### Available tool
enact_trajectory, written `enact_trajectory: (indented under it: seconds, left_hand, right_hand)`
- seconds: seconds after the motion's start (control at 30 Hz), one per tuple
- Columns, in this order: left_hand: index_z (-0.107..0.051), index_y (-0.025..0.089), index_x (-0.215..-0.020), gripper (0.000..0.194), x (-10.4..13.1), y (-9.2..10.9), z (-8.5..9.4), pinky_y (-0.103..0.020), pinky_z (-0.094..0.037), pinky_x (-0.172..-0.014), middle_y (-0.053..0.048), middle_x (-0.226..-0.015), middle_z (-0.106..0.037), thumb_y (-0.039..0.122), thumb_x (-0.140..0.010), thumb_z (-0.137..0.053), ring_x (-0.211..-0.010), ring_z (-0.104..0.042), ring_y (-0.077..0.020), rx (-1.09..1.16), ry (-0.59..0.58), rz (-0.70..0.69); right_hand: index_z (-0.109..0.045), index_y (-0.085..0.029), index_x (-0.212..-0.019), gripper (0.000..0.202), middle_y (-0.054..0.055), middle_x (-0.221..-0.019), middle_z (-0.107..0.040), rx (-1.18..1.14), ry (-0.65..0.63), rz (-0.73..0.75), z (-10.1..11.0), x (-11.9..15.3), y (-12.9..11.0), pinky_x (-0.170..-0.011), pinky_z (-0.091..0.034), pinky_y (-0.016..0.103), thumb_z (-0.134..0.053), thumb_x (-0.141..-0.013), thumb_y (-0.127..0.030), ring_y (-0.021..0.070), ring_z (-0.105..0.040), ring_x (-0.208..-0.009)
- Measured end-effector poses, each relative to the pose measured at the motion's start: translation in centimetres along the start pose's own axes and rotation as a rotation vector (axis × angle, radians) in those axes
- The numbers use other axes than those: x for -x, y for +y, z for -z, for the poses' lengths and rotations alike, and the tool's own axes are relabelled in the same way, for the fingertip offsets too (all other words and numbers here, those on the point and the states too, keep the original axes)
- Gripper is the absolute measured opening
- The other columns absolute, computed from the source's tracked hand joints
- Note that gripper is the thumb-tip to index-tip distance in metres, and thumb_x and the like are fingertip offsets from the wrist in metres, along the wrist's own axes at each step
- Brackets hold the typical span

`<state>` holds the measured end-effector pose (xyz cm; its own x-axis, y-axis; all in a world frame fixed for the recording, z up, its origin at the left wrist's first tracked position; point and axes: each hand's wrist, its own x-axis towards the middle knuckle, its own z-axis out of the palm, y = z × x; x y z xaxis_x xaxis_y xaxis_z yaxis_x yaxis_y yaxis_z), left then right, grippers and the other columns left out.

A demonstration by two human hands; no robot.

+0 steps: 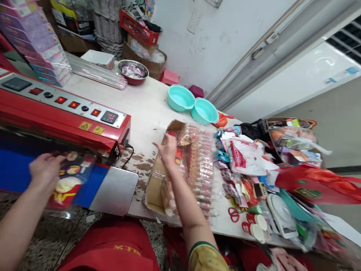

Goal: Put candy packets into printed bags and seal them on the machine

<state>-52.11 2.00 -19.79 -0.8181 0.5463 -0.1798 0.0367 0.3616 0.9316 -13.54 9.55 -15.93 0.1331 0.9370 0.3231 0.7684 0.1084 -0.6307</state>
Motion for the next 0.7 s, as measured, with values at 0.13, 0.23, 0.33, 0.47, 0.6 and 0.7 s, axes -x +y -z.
enact_trajectory:
  seconds: [0.13, 0.23, 0.33, 0.47, 0.6, 0.7]
  left_hand:
    - [-0.062, 0.020, -0.110, 0.053, 0.2, -0.1, 1.4, -0.055, -0.032, -0.106, -0.011, -0.121, -0.062, 0.036, -0.061, -0.076, -0.121, -0.049, -0.0340, -0.329, 0.212, -0.398]
    - [-0.063, 0.021, -0.109, 0.042, 3.7, -0.6, 0.9, -0.048, -0.037, -0.104, -0.009, -0.119, -0.064, 0.043, -0.073, -0.067, -0.115, -0.055, -0.0295, -0.351, 0.115, -0.708]
    - [-0.065, 0.020, -0.098, 0.030, 8.0, -0.9, -0.3, -0.043, -0.041, -0.101, -0.009, -0.116, -0.065, 0.044, -0.081, -0.061, -0.110, -0.058, -0.0270, -0.319, -0.026, -0.773]
    - [-0.065, 0.019, -0.098, 0.024, 12.5, 0.4, -1.6, -0.039, -0.043, -0.098, -0.010, -0.114, -0.065, 0.039, -0.085, -0.058, -0.109, -0.058, -0.0251, -0.261, -0.237, -0.741]
    - [-0.065, 0.020, -0.098, 0.020, 15.4, 3.7, -3.5, -0.035, -0.046, -0.093, -0.007, -0.106, -0.068, 0.035, -0.086, -0.057, -0.101, -0.062, -0.0211, -0.057, -0.402, -0.634]
    - [-0.064, 0.021, -0.107, 0.030, 16.7, 6.9, -5.7, -0.033, -0.048, -0.090, -0.007, -0.108, -0.068, 0.036, -0.081, -0.065, -0.099, -0.063, -0.0206, 0.108, -0.598, -0.421]
  right_hand:
    - [-0.056, -0.017, -0.120, 0.050, 0.020, -0.130, -0.048, 0.574, 0.097, -0.121, 8.7, -6.5, 10.4, -0.097, -0.036, 0.049, -0.072, -0.075, -0.031, 0.0335, -0.042, -0.119]
    - [-0.066, -0.015, -0.102, 0.026, 0.020, -0.120, -0.053, 0.677, -0.070, -0.168, 11.3, -9.4, 14.7, -0.091, -0.040, 0.047, -0.066, -0.078, -0.023, 0.0335, -0.047, -0.113]
    - [-0.067, -0.015, -0.073, 0.010, 0.018, -0.117, -0.057, 0.599, -0.145, -0.012, 12.5, -10.7, 14.5, -0.093, -0.041, 0.046, -0.067, -0.077, -0.024, 0.0329, -0.048, -0.114]
    - [-0.063, -0.018, -0.060, 0.023, 0.012, -0.104, -0.069, 0.181, -0.192, 0.269, 15.2, -11.2, 9.6, -0.090, -0.047, 0.043, -0.071, -0.075, -0.034, 0.0262, -0.063, -0.099]
    - [-0.072, -0.020, -0.074, 0.019, 0.006, -0.083, -0.074, -0.113, -0.096, 0.237, 18.0, -9.9, 2.9, -0.077, -0.054, 0.037, -0.075, -0.074, -0.039, 0.0223, -0.069, -0.081]
    - [-0.076, -0.023, -0.076, 0.017, 0.005, -0.082, -0.076, -0.223, -0.106, 0.173, 17.3, -7.1, -1.3, -0.074, -0.055, 0.036, -0.078, -0.070, -0.038, 0.0219, -0.070, -0.075]
